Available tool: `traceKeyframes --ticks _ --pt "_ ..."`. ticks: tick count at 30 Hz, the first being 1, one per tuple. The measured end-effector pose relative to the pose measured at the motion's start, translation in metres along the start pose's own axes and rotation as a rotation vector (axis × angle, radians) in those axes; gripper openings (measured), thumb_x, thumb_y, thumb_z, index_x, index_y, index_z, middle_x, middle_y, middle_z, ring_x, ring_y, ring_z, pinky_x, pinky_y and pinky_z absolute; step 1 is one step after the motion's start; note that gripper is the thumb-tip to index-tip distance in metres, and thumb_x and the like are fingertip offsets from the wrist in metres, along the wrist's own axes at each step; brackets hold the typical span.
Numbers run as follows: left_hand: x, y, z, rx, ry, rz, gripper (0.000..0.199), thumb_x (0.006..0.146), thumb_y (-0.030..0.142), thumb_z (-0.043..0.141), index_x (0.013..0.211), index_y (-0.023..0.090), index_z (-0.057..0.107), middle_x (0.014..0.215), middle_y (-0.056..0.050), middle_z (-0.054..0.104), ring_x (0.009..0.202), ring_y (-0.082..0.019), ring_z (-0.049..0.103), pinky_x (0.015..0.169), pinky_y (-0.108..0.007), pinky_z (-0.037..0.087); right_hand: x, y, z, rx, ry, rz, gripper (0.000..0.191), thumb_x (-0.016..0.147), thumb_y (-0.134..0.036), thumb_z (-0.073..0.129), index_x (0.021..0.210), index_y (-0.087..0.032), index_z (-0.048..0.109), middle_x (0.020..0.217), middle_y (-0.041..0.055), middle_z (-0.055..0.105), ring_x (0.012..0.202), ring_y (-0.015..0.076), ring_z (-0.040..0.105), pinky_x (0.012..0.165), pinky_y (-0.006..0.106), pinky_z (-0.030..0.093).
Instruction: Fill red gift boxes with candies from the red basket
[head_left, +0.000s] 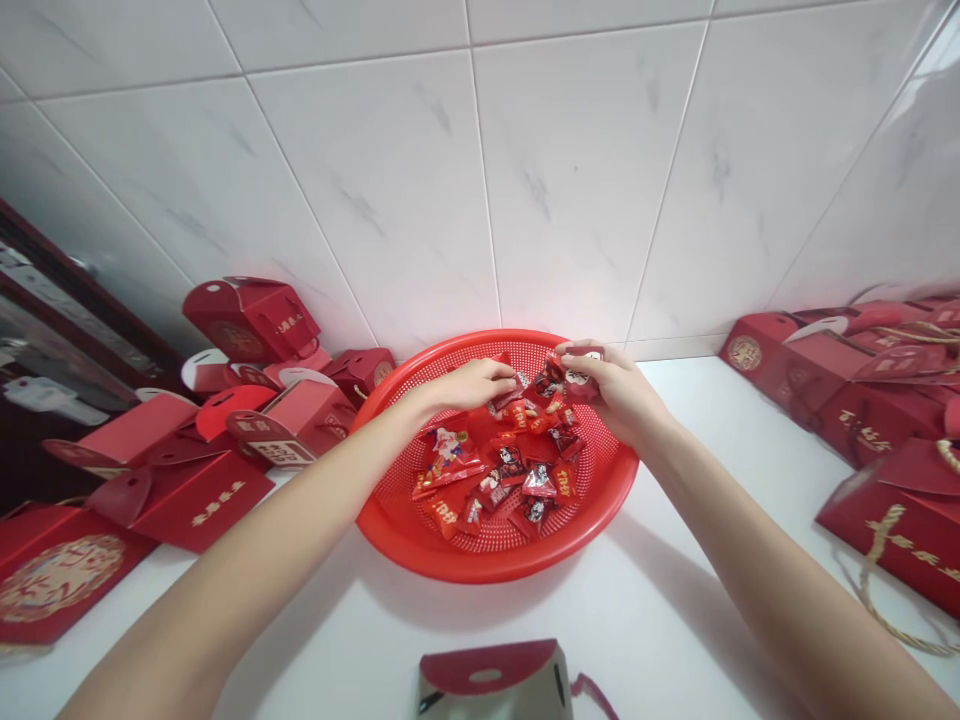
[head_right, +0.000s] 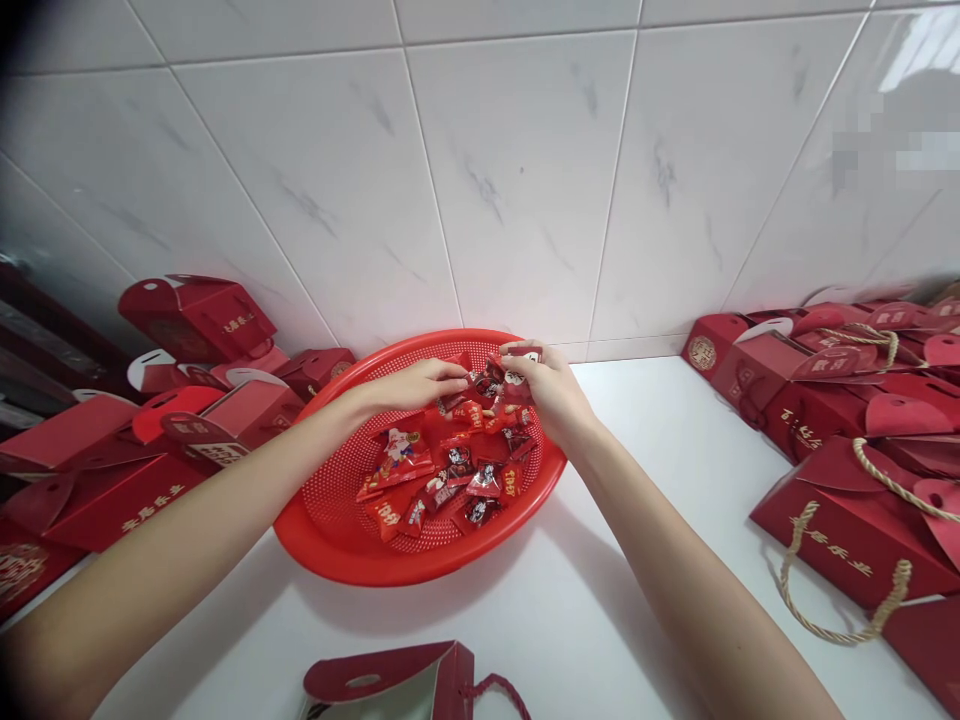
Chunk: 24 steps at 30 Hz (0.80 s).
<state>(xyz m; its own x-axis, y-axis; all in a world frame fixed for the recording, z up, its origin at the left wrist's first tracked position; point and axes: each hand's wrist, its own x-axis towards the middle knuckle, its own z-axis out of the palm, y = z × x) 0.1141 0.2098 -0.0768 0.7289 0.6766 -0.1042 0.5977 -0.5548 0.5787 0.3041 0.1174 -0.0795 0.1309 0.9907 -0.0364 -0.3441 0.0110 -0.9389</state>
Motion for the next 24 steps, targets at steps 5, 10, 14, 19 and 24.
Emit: traceKeyframes --ticks 5,10,14,19,24 --pt "0.002 0.000 0.000 -0.415 0.164 0.015 0.025 0.088 0.039 0.051 0.075 0.020 0.059 0.079 -0.002 0.061 0.071 -0.016 0.054 0.072 -0.031 0.046 -0.001 -0.002 0.002 0.039 -0.019 0.039 0.009 0.077 -0.012 0.067 0.084 -0.018 0.063 0.067 -0.0002 0.063 0.058 0.0154 0.064 0.055 0.028 0.054" --pt "0.004 -0.002 0.000 -0.725 0.106 -0.018 0.029 0.085 0.046 0.056 0.076 0.018 0.058 0.077 -0.002 0.061 0.070 -0.017 0.055 0.067 -0.033 0.048 0.003 -0.004 0.001 0.108 -0.071 0.109 0.011 0.089 -0.009 0.055 0.091 -0.014 0.065 0.065 0.0045 0.066 0.064 0.0194 0.071 0.068 0.033 0.060" --pt "0.000 0.005 -0.003 -0.812 0.102 0.016 0.019 0.075 0.033 0.068 0.074 0.017 0.057 0.077 0.001 0.058 0.072 -0.015 0.055 0.068 -0.031 0.048 0.007 -0.001 -0.002 0.162 -0.089 0.114 0.015 0.091 -0.009 0.054 0.093 -0.013 0.068 0.073 0.0078 0.072 0.066 0.0186 0.072 0.074 0.034 0.061" --pt "-0.004 0.012 -0.005 -0.880 0.091 0.007 0.019 0.072 0.027 0.075 0.079 0.016 0.061 0.076 0.003 0.057 0.072 -0.014 0.057 0.072 -0.032 0.051 0.008 -0.002 -0.003 0.191 -0.067 0.120 0.018 0.091 -0.010 0.052 0.091 -0.013 0.070 0.073 0.0087 0.073 0.067 0.0180 0.072 0.070 0.030 0.059" --pt "-0.005 0.012 -0.006 -0.869 0.073 0.042 0.025 0.077 0.030 0.077 0.094 0.015 0.068 0.090 -0.003 0.069 0.079 -0.016 0.064 0.074 -0.031 0.052 0.007 -0.004 -0.002 0.212 -0.055 0.132 0.015 0.089 -0.011 0.055 0.088 -0.014 0.070 0.069 0.0059 0.070 0.066 0.0170 0.071 0.072 0.029 0.059"
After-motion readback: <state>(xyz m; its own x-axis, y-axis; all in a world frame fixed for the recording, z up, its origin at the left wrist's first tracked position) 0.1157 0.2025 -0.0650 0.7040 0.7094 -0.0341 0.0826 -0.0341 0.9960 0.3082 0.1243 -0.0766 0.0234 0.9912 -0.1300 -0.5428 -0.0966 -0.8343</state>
